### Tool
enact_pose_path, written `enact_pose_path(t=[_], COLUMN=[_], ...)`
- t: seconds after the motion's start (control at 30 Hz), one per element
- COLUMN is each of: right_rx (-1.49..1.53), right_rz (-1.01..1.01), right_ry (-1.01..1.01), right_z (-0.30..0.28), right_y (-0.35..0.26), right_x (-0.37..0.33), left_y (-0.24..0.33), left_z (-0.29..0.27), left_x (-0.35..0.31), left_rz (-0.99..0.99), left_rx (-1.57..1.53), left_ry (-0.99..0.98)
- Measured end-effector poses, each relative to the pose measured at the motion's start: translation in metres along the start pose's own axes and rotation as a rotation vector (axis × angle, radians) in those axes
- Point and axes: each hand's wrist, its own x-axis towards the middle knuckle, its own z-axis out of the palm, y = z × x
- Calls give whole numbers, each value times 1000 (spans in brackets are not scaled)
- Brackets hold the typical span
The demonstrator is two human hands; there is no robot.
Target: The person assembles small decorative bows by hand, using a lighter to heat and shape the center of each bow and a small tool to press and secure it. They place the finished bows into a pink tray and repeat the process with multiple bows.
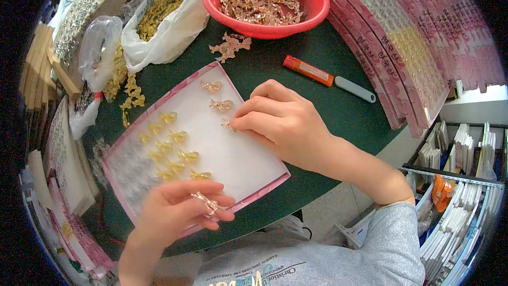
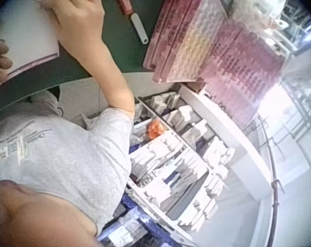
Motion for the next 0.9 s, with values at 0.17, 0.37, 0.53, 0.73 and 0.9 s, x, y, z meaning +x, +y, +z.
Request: enact_pose_path(t=[0.17, 0.37, 0.53, 0.73, 0.9], right_rx=[-210, -379, -342, -394, -298], right_rz=[-87, -200, -151, -222, -241], right_ry=[-61, -69, -129, -176, -201], right_z=[-4, -4, -13, -25, -26], right_y=[-3, -13, -17, -31, -35], right_x=[0, -4, -6, 2, 9], left_y=[-6, -4, -8, -16, -9], left_z=[-10, -15, -13, -24, -10], left_x=[9, 8, 14, 7, -3], left_rz=[4, 84, 156, 244, 445], left_rx=[-41, 12, -7, 132, 44], left_ry=[-56, -108, -101, -9, 54])
